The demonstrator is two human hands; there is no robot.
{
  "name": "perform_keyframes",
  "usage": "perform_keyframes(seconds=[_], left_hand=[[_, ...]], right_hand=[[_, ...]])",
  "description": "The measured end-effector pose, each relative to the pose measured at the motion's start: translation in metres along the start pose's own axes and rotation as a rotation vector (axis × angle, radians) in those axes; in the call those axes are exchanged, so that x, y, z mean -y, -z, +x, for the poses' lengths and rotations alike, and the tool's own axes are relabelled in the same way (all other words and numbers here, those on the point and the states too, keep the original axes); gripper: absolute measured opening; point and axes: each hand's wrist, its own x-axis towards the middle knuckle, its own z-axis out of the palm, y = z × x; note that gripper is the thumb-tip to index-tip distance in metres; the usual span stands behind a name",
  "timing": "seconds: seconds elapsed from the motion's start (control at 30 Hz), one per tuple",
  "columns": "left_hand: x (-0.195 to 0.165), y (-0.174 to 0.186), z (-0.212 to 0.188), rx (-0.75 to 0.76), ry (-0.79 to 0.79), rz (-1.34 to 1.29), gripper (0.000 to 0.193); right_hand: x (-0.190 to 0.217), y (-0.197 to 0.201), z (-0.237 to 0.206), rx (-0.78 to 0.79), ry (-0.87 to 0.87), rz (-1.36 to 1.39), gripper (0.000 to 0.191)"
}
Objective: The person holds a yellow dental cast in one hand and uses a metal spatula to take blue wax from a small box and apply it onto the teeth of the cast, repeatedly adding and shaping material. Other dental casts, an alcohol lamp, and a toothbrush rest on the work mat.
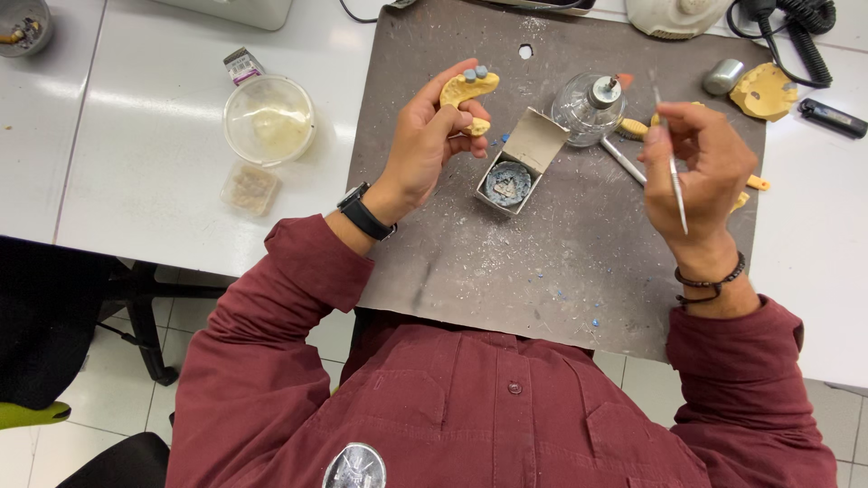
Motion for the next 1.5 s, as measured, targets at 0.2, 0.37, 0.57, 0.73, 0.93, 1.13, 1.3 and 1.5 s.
perform_keyframes(seconds=[0.2, 0.37, 0.57, 0.73, 0.93, 1.13, 1.3, 1.5], left_hand=[[0.007, -0.001, -0.001, -0.079, 0.019, 0.059, 0.055], [0.01, -0.002, -0.002, -0.067, 0.038, 0.107, 0.055], [0.011, -0.001, -0.003, -0.032, -0.008, 0.125, 0.057], [0.011, -0.004, -0.008, 0.07, -0.179, 0.335, 0.069], [0.007, -0.006, -0.02, 0.187, -0.264, 0.47, 0.082], [0.006, -0.008, -0.019, 0.158, -0.259, 0.474, 0.079], [0.006, -0.008, -0.021, 0.154, -0.276, 0.491, 0.077], [0.003, -0.01, -0.024, 0.232, -0.216, 0.434, 0.069]], right_hand=[[-0.004, -0.006, -0.009, 0.076, 0.153, -0.127, 0.012], [-0.004, -0.004, -0.009, 0.094, 0.144, -0.126, 0.01], [0.0, -0.007, -0.01, 0.113, 0.085, -0.038, 0.013], [-0.001, -0.008, -0.012, 0.108, 0.069, 0.007, 0.014], [-0.003, -0.011, -0.013, 0.112, 0.081, 0.006, 0.013], [-0.003, -0.011, -0.013, 0.117, 0.106, -0.025, 0.013], [-0.003, -0.01, -0.012, 0.122, 0.121, -0.054, 0.013], [-0.003, -0.009, -0.012, 0.119, 0.133, -0.056, 0.014]])
